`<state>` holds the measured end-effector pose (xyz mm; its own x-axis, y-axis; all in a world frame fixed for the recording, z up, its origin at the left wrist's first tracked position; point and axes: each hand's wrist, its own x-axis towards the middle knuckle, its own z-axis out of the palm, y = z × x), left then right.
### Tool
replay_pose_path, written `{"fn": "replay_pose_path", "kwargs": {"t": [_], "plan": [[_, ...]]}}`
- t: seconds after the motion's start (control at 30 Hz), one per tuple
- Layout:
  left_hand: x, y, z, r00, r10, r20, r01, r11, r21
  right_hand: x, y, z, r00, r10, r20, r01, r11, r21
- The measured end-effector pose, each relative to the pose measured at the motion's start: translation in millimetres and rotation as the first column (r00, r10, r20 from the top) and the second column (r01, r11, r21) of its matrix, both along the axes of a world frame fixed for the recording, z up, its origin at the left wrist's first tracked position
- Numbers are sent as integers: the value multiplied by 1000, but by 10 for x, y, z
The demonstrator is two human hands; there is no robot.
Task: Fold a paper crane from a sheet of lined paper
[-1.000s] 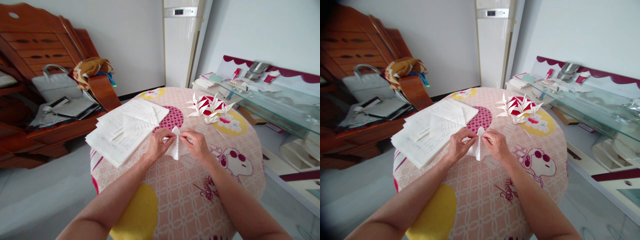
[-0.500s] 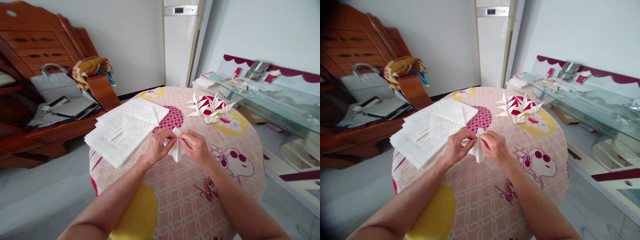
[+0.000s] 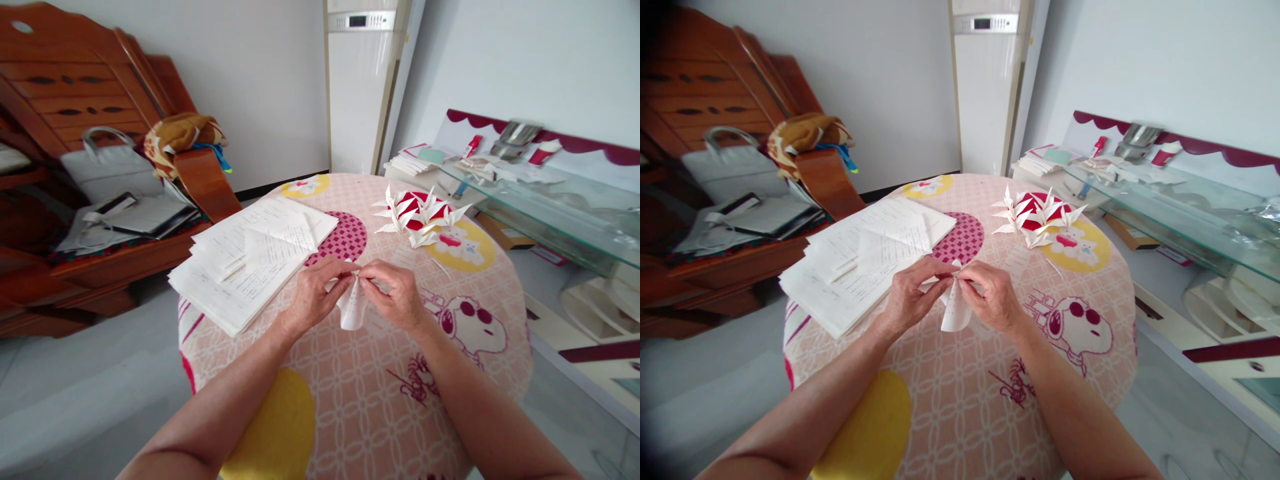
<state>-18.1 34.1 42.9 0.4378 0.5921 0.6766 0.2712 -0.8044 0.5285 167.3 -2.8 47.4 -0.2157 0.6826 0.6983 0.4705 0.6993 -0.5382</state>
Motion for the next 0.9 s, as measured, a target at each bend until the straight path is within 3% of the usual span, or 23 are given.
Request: {"fn": "replay_pose_path", "kwargs": {"t": [0.43, 0.73, 0.9], "plan": [[24, -5, -2, 998, 31, 50, -30, 999, -26, -33, -28, 11, 995, -92, -31, 90, 994, -70], [53, -5, -30, 998, 40, 49, -38, 999, -36, -61, -22, -34, 980, -191, 61, 186, 980, 73], [57, -10, -17, 999, 24, 36, -24, 1000, -2, -36, -35, -13, 984, -159, 85, 154, 986, 66]]}}
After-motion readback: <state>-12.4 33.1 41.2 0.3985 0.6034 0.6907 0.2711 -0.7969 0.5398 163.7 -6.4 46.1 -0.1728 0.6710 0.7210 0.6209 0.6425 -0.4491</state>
